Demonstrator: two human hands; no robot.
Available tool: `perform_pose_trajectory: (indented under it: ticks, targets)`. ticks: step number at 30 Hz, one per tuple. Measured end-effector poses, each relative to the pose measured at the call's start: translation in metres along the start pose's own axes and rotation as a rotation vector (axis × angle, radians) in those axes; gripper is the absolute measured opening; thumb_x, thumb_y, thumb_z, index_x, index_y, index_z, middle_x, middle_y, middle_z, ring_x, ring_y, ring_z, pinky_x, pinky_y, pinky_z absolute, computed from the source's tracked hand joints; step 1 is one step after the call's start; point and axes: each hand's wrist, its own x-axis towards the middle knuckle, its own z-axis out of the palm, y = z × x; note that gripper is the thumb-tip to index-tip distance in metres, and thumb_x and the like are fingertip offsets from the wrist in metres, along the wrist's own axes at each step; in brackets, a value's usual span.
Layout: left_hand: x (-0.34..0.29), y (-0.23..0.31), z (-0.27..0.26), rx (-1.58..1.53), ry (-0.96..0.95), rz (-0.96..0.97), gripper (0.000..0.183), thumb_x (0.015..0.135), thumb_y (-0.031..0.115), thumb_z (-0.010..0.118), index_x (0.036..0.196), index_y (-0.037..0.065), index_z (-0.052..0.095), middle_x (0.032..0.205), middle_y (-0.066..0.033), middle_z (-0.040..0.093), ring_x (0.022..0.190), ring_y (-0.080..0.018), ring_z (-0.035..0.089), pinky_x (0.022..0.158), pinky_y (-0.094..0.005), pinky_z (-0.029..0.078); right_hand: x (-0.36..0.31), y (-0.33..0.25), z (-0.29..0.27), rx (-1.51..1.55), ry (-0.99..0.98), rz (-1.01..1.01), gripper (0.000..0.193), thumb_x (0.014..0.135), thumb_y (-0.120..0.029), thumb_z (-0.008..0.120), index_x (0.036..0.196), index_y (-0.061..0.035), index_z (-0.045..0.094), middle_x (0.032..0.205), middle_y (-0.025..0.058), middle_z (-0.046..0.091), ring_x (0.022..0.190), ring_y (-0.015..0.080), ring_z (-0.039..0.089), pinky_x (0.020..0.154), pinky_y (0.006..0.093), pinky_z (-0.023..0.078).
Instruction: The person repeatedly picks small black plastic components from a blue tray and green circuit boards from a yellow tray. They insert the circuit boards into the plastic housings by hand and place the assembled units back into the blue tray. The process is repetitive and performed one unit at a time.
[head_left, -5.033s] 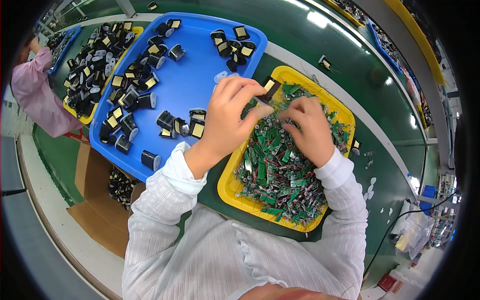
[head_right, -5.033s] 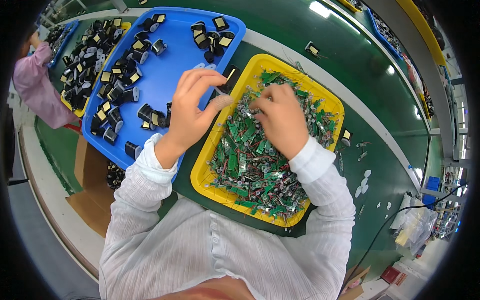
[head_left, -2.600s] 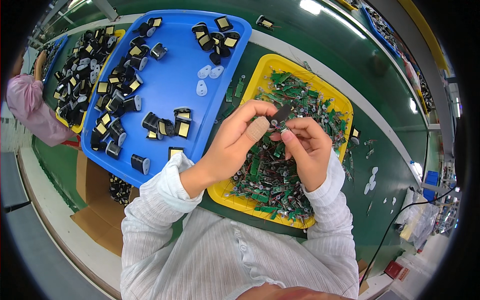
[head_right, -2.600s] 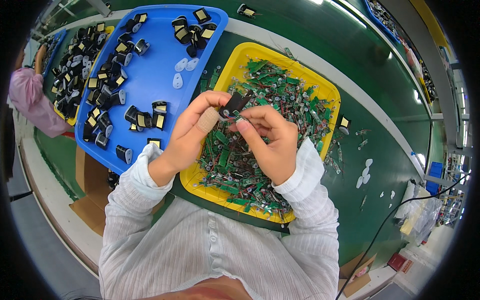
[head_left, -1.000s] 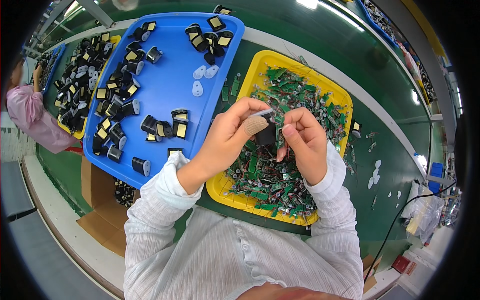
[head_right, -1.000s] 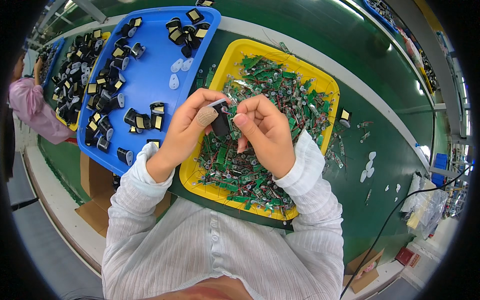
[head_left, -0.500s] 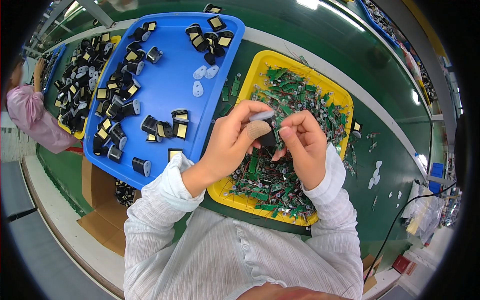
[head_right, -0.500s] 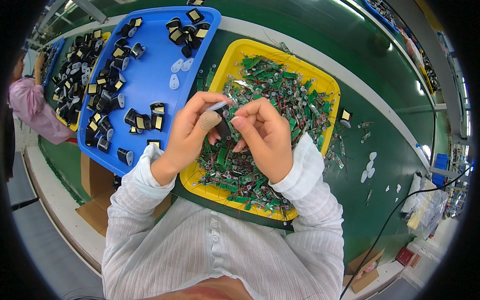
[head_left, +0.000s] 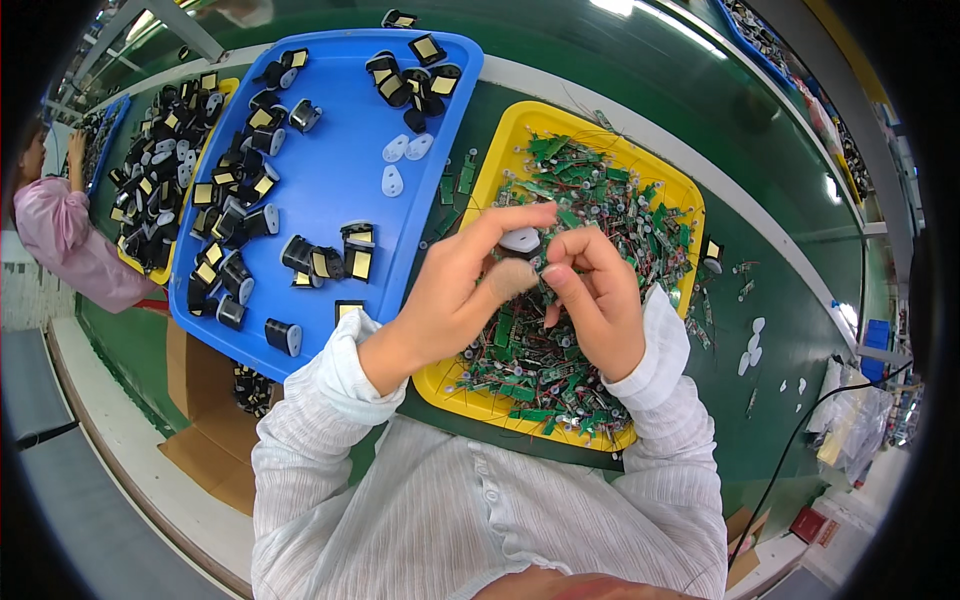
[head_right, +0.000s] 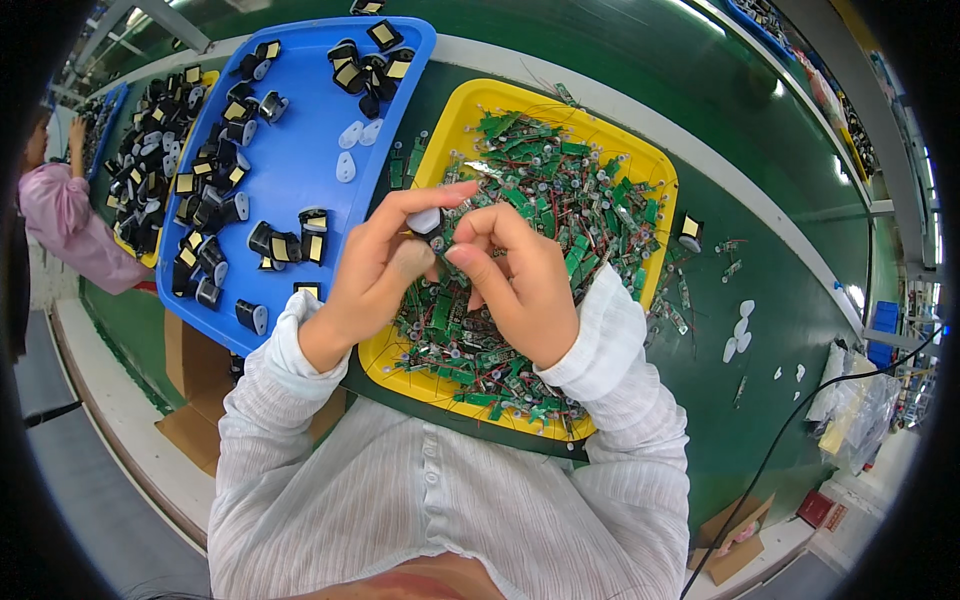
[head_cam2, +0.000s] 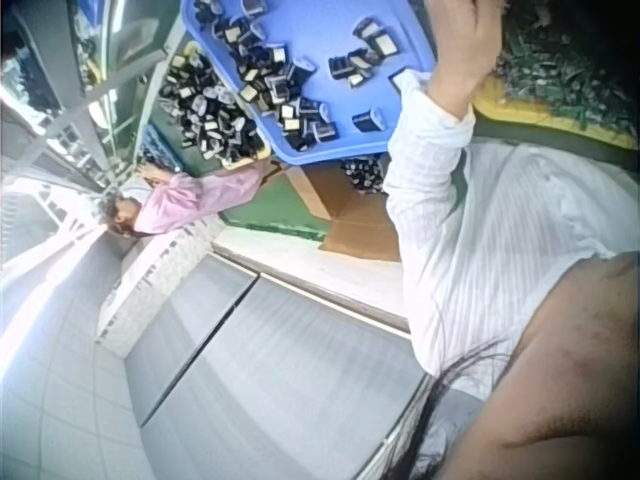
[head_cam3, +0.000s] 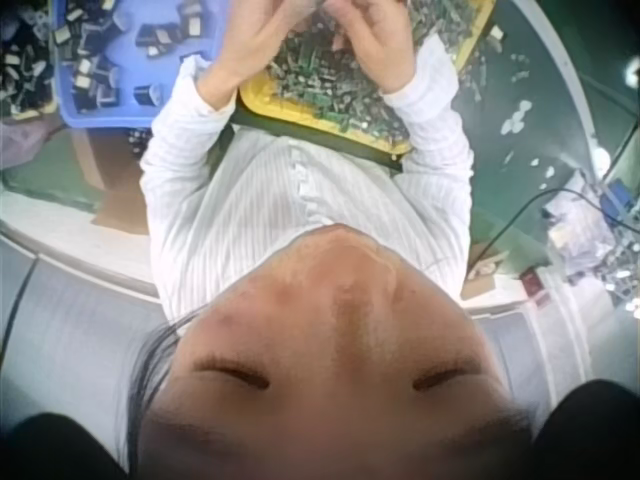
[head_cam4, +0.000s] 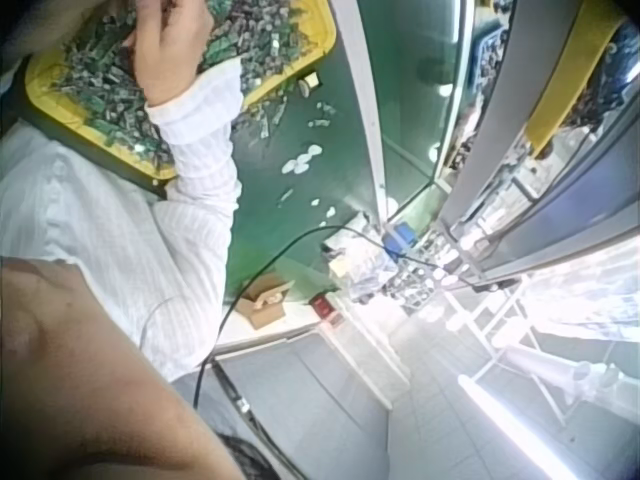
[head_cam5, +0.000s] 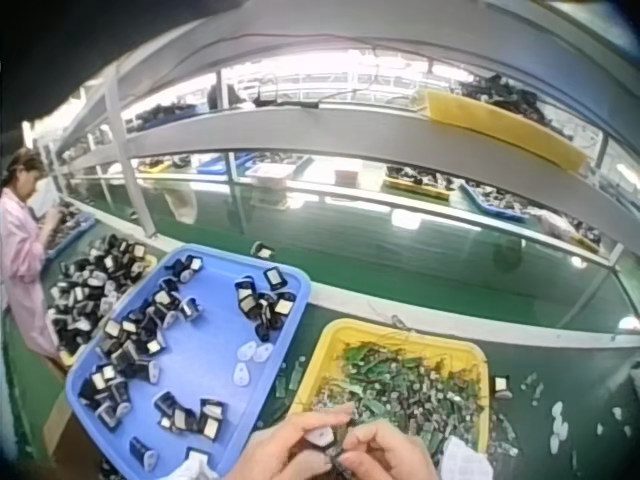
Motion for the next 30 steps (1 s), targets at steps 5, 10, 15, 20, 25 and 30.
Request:
perform_pose_trajectory:
  ticks: [5, 10, 15, 20, 25, 30]
  targets:
    - [0.001, -0.001, 0.004, 0.052, -0.038, 0.026, 0.042, 0.085, 0.022, 0.054, 0.122, 0.003, 0.043, 0.120, -0.0120, 0.049, 0.100, -0.0175, 0.051, 0.074, -0.0256, 0.044, 0.000, 0.004, 0.002, -0.219, 0.060, -0.195, 0.007, 0.084, -0.004, 0.056, 0.088, -0.0003, 0.052, 0.074, 0.0039, 0.055, 0.059, 0.0075, 0.052, 0.048, 0.0194, 0.044]
    - [0.000, 0.000, 0.000, 0.016, -0.077, -0.033, 0.043, 0.086, 0.017, 0.050, 0.125, 0.001, 0.040, 0.120, -0.0123, 0.047, 0.105, -0.0179, 0.049, 0.080, -0.0263, 0.041, 0.001, -0.001, 0.001, -0.077, 0.048, -0.076, 0.009, 0.082, -0.002, 0.058, 0.089, 0.0016, 0.054, 0.078, 0.0050, 0.055, 0.065, 0.0088, 0.054, 0.051, 0.0210, 0.048]
    - [0.003, -0.002, -0.004, 0.091, -0.037, 0.061, 0.045, 0.084, 0.016, 0.051, 0.125, 0.000, 0.043, 0.118, -0.0142, 0.049, 0.107, -0.0215, 0.049, 0.090, -0.0308, 0.038, 0.007, 0.008, 0.000, 0.024, -0.037, -0.128, 0.014, 0.079, 0.000, 0.060, 0.091, 0.0035, 0.054, 0.084, 0.0073, 0.054, 0.074, 0.0109, 0.056, 0.059, 0.0227, 0.053]
    - [0.005, 0.000, -0.003, 0.238, -0.039, 0.169, 0.049, 0.083, 0.018, 0.054, 0.127, 0.001, 0.042, 0.121, -0.0148, 0.049, 0.108, -0.0217, 0.048, 0.094, -0.0324, 0.036, 0.006, 0.007, -0.006, -0.039, -0.027, -0.172, 0.013, 0.075, 0.004, 0.061, 0.087, 0.0049, 0.055, 0.084, 0.0081, 0.054, 0.075, 0.0121, 0.057, 0.062, 0.0230, 0.053]
    - [0.006, 0.000, -0.001, 0.135, -0.058, 0.121, 0.051, 0.080, 0.017, 0.057, 0.127, 0.001, 0.043, 0.121, -0.0144, 0.049, 0.107, -0.0219, 0.049, 0.094, -0.0336, 0.035, 0.005, 0.007, -0.005, -0.049, -0.033, -0.176, 0.011, 0.074, 0.006, 0.061, 0.083, 0.0053, 0.055, 0.084, 0.0085, 0.055, 0.075, 0.0128, 0.058, 0.062, 0.0231, 0.053]
    - [0.003, -0.002, -0.004, 0.133, -0.009, 0.131, 0.044, 0.079, 0.014, 0.057, 0.121, 0.001, 0.050, 0.116, -0.0151, 0.053, 0.105, -0.0223, 0.051, 0.092, -0.0331, 0.038, 0.007, 0.004, -0.001, -0.138, -0.028, -0.196, 0.013, 0.073, 0.006, 0.061, 0.085, 0.0036, 0.056, 0.083, 0.0089, 0.056, 0.075, 0.0146, 0.059, 0.064, 0.0243, 0.053]
